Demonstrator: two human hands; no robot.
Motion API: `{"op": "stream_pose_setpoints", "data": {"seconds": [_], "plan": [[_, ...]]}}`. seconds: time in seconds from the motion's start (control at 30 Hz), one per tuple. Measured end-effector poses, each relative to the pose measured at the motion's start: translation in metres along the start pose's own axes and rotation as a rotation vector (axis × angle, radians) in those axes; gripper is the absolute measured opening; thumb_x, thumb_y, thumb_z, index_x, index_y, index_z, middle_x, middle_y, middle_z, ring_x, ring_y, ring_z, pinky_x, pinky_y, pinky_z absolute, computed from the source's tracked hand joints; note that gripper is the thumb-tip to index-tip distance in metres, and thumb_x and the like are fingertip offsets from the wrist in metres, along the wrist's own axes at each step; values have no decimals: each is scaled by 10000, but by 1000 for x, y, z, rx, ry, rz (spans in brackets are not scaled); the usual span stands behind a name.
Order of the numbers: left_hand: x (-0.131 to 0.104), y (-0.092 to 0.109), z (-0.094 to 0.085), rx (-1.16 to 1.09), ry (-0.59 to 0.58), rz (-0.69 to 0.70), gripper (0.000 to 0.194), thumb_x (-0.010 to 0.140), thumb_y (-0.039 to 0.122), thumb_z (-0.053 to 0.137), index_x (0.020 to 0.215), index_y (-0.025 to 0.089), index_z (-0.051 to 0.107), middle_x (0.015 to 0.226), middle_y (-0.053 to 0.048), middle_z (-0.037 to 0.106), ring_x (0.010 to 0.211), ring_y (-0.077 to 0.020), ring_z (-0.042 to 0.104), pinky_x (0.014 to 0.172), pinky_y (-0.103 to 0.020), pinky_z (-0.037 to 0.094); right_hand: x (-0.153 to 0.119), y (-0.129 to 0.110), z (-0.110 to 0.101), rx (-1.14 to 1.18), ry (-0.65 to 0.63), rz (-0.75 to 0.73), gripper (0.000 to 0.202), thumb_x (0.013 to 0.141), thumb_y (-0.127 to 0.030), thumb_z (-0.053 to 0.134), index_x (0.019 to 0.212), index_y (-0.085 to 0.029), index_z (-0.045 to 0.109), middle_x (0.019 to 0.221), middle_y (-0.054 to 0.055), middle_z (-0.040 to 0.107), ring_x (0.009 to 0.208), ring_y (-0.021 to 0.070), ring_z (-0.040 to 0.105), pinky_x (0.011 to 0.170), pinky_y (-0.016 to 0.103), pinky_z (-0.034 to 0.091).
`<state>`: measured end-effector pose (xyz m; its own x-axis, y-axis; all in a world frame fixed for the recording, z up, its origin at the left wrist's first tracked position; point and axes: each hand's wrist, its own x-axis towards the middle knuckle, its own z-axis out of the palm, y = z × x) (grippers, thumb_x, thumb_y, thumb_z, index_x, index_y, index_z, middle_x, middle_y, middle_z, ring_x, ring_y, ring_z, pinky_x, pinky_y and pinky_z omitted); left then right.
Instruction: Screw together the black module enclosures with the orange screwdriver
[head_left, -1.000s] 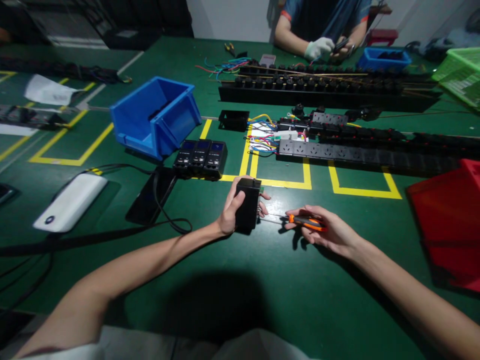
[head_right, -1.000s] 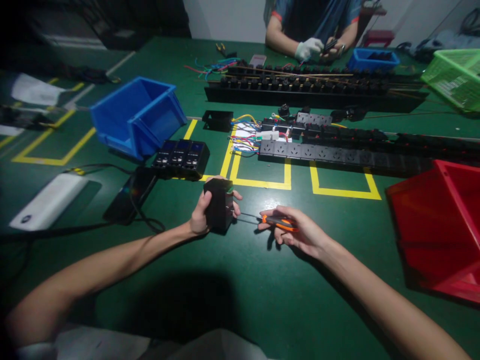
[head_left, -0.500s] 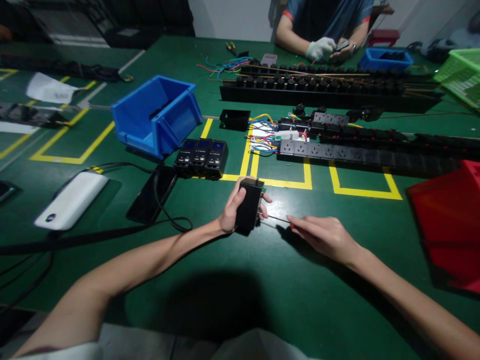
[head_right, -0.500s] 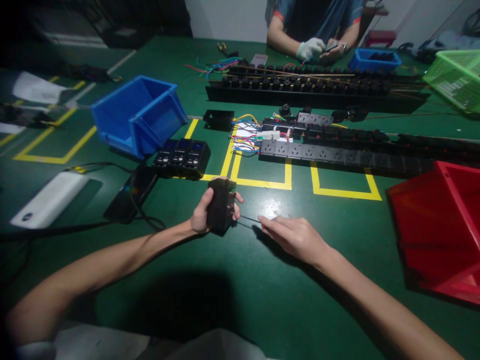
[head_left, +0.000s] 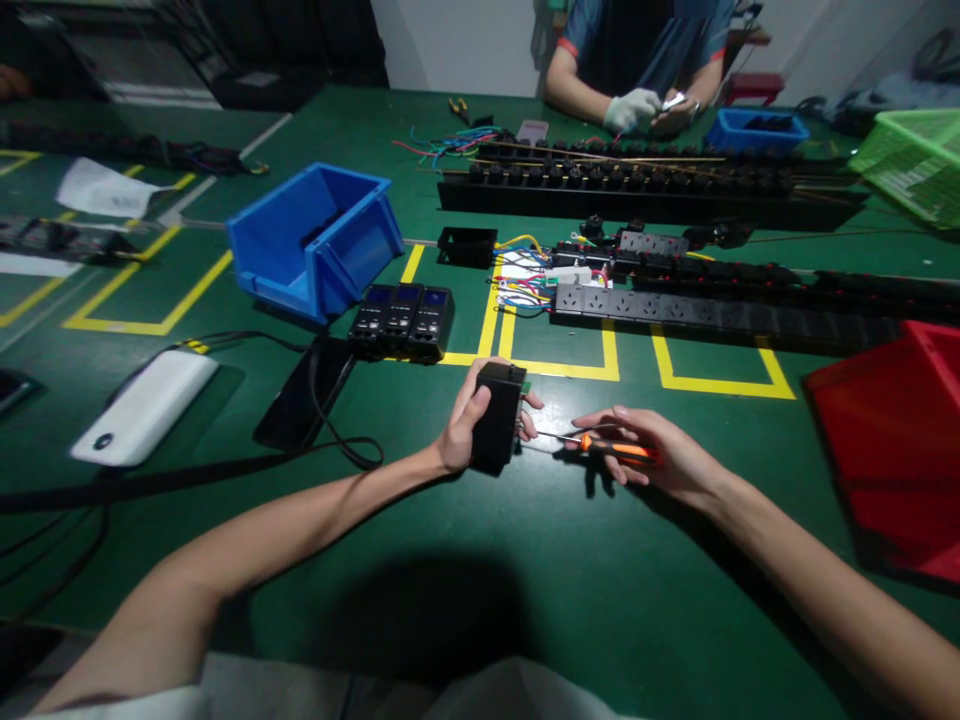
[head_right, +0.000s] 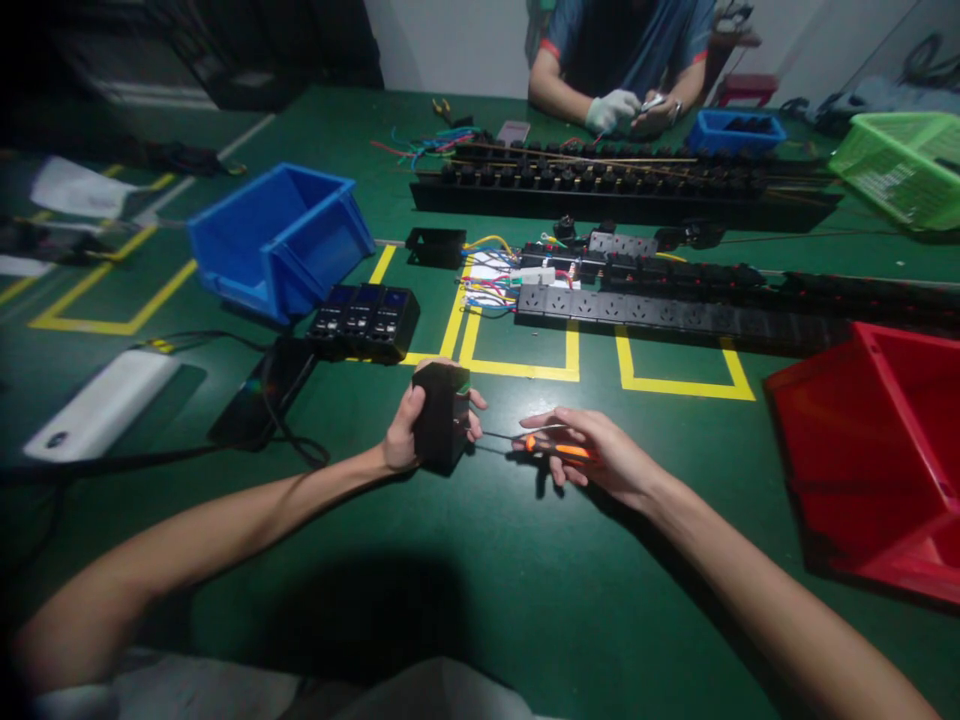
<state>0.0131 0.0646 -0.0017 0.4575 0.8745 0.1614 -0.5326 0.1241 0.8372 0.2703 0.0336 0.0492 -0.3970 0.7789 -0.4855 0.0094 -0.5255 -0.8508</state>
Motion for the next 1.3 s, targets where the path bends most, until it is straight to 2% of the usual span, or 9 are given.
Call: {"op": "stream_pose_setpoints", "data": {"seconds": [0.13, 0.3, 0.53, 0.63, 0.77, 0.83, 1.0, 1.13, 1.3], "plan": [[-3, 1, 0, 15, -49, 13, 466, 947, 574, 485, 1249, 242, 359, 1040, -109, 673, 751, -230, 730, 656, -366, 576, 4, 3, 0, 112, -105, 148, 344, 882, -402, 691, 1084, -127, 723, 1078, 191, 764, 449, 64, 616, 317, 122, 248], [-4, 2, 0, 12, -87, -25, 473, 942, 586, 484, 1241, 242, 356, 1041, -109, 663, 742, -238, 731, 641, -370, 579, 0, 8, 7, -195, -92, 38, 409, 890, -436, 688, 1129, -105, 706, 845, 133, 785, 326, 37, 469, 310, 157, 274], [1, 2, -1, -65, 19, -108, 510, 927, 640, 463, 1244, 255, 355, 1010, -93, 678, 709, -226, 726, 623, -367, 585, -10, 13, -4, -1324, 4, -918, 345, 996, -151, 459, 1241, -146, 702, 808, 102, 749, 649, 167, 681, 570, 260, 531], [3, 4, 2, -84, 41, -151, 553, 898, 654, 504, 1239, 239, 373, 990, -93, 683, 692, -231, 724, 612, -377, 587, -10, 16, -10, -1526, 8, -1072, 406, 990, -80, 410, 1297, -156, 664, 868, 109, 755, 671, 170, 683, 586, 265, 537], [5, 7, 4, -93, 117, -172, 605, 870, 676, 530, 1209, 185, 434, 996, -108, 682, 679, -219, 715, 603, -363, 587, -6, 14, -5, -1304, 59, -903, 316, 988, -181, 520, 1248, -170, 698, 933, 107, 768, 748, 176, 704, 648, 277, 535], [5, 7, 5, -89, 128, -159, 608, 869, 676, 534, 1216, 188, 426, 997, -108, 684, 681, -218, 714, 604, -358, 586, -6, 9, 0, -990, 48, -653, 283, 959, -288, 605, 1181, -168, 734, 969, 107, 769, 772, 184, 715, 670, 283, 544], [3, 4, 3, -65, 74, -94, 541, 908, 635, 507, 1251, 244, 355, 1025, -106, 688, 745, -232, 729, 650, -374, 591, -3, -5, 4, -75, 21, -26, 386, 936, -445, 595, 1089, -126, 748, 964, 145, 778, 519, 125, 654, 367, 188, 401], [2, 3, 2, -43, 75, -54, 496, 931, 618, 479, 1249, 260, 349, 1046, -107, 685, 755, -230, 728, 663, -374, 588, 3, -2, 0, 201, 61, 95, 273, 915, -339, 640, 1031, -120, 755, 1110, 178, 759, 663, 157, 740, 418, 166, 499], [0, 2, 2, -14, 46, -23, 492, 930, 614, 482, 1241, 248, 374, 1044, -108, 683, 756, -233, 730, 645, -372, 591, 8, 6, 2, 120, 14, 83, 244, 788, -231, 803, 1003, -124, 756, 1021, 146, 781, 723, 162, 759, 526, 177, 564]]}}
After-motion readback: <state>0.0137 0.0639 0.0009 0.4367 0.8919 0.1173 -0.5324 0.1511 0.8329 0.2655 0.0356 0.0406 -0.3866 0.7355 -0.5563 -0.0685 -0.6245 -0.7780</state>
